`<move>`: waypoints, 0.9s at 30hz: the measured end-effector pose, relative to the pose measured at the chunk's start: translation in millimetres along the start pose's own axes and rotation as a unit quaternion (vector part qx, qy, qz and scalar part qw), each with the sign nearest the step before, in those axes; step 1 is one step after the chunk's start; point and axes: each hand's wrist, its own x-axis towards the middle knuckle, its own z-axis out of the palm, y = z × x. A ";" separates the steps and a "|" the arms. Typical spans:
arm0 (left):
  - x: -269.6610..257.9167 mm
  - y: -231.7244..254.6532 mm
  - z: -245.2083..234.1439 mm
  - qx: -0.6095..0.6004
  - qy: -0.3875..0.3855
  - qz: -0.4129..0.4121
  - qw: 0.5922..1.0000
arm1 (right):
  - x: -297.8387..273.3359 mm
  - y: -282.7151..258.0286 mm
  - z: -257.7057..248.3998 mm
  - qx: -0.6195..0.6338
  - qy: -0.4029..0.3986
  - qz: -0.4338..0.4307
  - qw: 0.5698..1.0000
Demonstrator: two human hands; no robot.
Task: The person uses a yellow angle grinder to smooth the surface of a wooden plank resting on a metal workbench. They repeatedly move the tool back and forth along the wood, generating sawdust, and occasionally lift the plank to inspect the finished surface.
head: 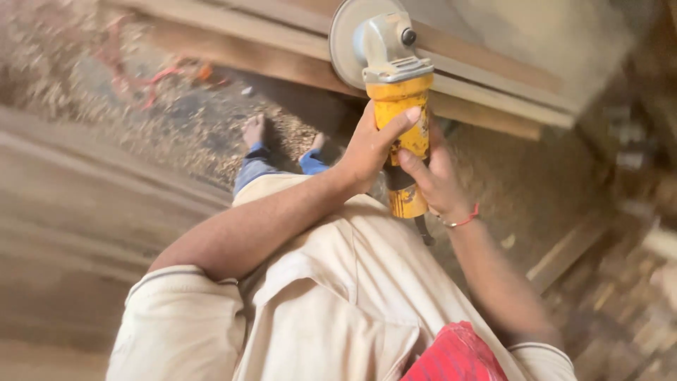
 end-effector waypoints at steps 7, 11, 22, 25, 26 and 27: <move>-13.7 104.7 -67.8 -0.078 0.095 0.121 0.985 | 94.3 -68.9 90.0 0.034 -0.149 -0.028 0.988; -17.6 151.9 -100.2 -0.068 0.084 0.162 0.981 | 131.5 -91.3 131.4 0.023 -0.177 -0.072 0.981; -17.3 113.4 -77.8 -0.054 0.084 0.073 0.992 | 88.1 -71.0 102.5 0.034 -0.126 0.003 0.991; -10.0 84.1 -57.6 -0.049 0.047 0.063 0.996 | 64.0 -54.3 77.0 0.040 -0.087 -0.008 0.995; -8.6 74.1 -51.2 -0.035 0.038 0.049 0.997 | 55.4 -47.8 68.6 0.050 -0.074 -0.009 0.996; -6.0 64.8 -45.4 -0.020 0.030 0.034 0.999 | 48.7 -40.7 59.5 0.059 -0.061 -0.010 0.996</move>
